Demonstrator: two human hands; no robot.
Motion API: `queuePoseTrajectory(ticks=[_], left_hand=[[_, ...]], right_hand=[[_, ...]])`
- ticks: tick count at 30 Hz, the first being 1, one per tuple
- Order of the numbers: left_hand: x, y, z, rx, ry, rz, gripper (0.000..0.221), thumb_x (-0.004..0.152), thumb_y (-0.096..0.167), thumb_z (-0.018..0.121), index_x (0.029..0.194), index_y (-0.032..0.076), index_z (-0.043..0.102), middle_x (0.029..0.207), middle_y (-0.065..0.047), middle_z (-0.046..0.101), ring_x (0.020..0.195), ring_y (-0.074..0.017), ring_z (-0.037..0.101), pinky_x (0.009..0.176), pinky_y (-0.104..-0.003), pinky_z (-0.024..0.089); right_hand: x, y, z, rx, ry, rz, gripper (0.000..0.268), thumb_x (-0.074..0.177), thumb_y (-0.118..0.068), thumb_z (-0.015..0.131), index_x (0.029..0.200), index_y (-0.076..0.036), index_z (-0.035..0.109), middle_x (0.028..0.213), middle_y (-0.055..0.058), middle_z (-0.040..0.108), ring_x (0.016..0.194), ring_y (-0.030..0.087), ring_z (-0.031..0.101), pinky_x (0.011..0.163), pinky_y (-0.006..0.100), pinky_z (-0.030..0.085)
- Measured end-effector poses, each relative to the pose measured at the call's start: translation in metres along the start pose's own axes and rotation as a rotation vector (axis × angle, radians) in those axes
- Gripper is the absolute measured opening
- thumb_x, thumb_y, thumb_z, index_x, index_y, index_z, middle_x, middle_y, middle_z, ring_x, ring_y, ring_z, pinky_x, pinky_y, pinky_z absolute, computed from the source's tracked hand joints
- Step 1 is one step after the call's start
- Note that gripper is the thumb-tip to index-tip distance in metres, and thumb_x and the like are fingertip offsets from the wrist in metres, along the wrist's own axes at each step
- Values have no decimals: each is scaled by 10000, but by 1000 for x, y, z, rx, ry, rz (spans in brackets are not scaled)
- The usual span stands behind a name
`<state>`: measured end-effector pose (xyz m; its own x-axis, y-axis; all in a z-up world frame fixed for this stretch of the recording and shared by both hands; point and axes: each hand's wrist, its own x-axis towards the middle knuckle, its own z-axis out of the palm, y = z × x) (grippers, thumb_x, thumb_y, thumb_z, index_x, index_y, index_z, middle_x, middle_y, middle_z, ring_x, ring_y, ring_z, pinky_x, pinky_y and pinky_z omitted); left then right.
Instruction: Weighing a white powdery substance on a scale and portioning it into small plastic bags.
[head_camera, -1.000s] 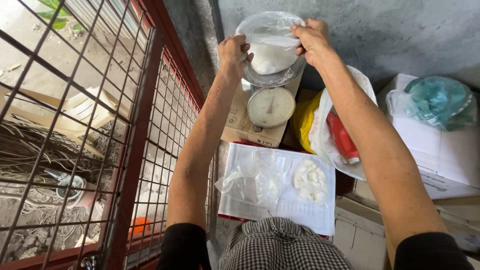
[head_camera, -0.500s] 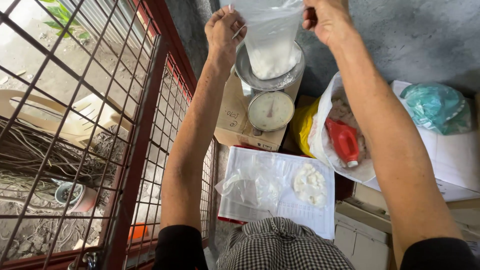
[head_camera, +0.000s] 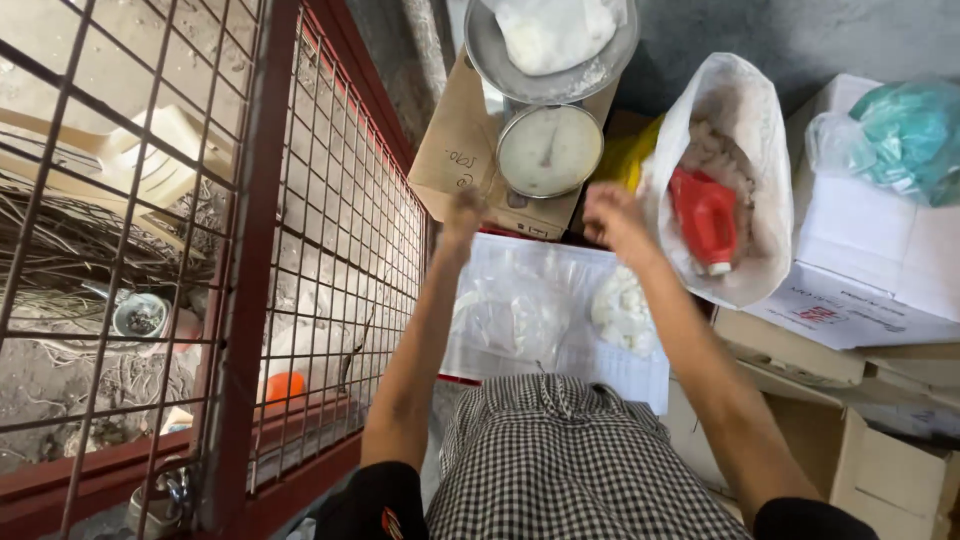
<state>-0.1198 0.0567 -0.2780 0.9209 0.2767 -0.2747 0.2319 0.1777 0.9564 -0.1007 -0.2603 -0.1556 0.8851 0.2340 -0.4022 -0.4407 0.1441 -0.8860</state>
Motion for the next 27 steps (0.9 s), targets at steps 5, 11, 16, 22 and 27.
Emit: queuePoseTrajectory(ticks=[5, 11, 16, 22, 27], left_hand=[[-125, -20, 21, 754, 13, 205, 768, 743, 324, 902, 1371, 65, 543, 1336, -194, 556, 1250, -358, 534, 1025, -462, 447], [-208, -7, 41, 980, 160, 188, 948, 701, 234, 897, 1464, -13, 392, 1497, -257, 400, 1367, -476, 363, 1087, -578, 323], [-220, -54, 53, 884, 209, 292, 873, 752, 158, 832, 1461, -81, 382, 1449, -334, 404, 1292, -513, 433, 1085, -553, 376], [-214, -92, 66, 669, 187, 341, 606, 874, 81, 665, 1428, -70, 471, 1399, -340, 433, 1128, -472, 569, 974, -500, 497], [-216, -78, 79, 302, 124, -63, 385, 924, 158, 683, 1250, -34, 613, 1143, -204, 666, 999, -297, 659, 848, -417, 543]], right_hand=[[-61, 97, 23, -804, -143, -236, 695, 766, -257, 866, 1342, -107, 508, 1354, 133, 551, 1158, 311, 560, 928, 480, 507], [-96, 161, 37, -1144, 78, -213, 1064, 747, -273, 893, 1535, -14, 227, 1574, 303, 212, 1407, 490, 254, 1130, 555, 330], [-84, 206, 39, -921, 185, -263, 1062, 808, -233, 833, 1593, 37, 171, 1523, 285, 320, 1397, 453, 359, 1145, 528, 366], [-85, 216, 53, -703, 128, -273, 684, 877, -143, 740, 1467, 7, 429, 1368, 237, 562, 1190, 331, 579, 977, 405, 492], [-94, 206, 49, -246, 3, 150, 405, 922, -74, 617, 1317, 16, 621, 1047, 133, 696, 862, 190, 619, 727, 348, 525]])
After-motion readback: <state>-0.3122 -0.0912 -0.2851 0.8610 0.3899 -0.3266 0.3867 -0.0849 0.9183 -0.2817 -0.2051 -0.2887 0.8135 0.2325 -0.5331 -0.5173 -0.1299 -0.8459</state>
